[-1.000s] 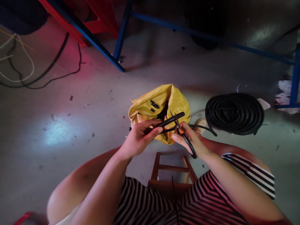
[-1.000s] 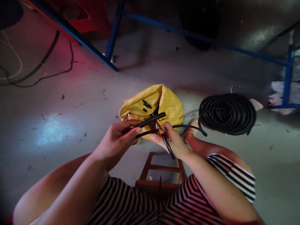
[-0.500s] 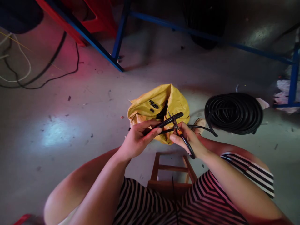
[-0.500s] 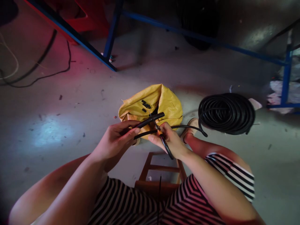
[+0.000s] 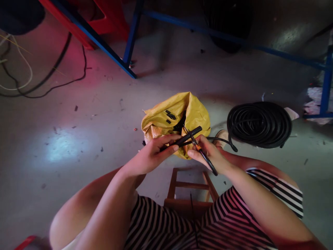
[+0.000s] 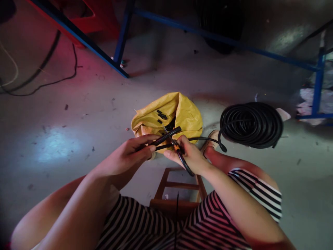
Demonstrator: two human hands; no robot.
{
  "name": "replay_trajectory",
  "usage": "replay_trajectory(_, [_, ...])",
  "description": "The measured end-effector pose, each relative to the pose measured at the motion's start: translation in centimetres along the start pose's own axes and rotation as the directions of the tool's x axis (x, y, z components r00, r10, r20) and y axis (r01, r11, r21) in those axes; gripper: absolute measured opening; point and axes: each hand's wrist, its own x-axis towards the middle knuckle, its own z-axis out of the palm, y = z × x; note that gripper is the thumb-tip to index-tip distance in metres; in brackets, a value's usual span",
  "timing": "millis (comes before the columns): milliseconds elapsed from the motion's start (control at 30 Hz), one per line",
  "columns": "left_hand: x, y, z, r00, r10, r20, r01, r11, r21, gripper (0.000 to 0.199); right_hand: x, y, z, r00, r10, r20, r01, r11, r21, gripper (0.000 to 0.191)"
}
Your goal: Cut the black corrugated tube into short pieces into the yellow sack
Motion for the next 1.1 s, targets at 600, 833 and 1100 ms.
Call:
replay_trajectory(600, [0.9, -0.8, 1.9, 0.967, -0.006, -0.256, 0.020, 0.998, 0.051, 0.024, 0.7, 0.7, 0.9, 0.999, 0.003, -0.054, -0.010, 0.993, -0.121, 0.045])
replay_trajectory(833, [0.9, -1.0, 1.6, 0.993, 0.097, -0.068, -0.075, 0.958, 0.276, 0.027, 0.7, 1.2, 0.7, 0.999, 0.008, 0.044, -0.006, 0.999, -0.044, 0.042])
replay_trajectory(1100, [0.4, -1.6, 1.5, 0.997, 0.076, 0.022, -0.079, 0.948, 0.309, 0.027, 1.0, 0.7, 0.4, 0.981, 0.029, 0.193, 0.005, 0.984, -0.176, 0.049])
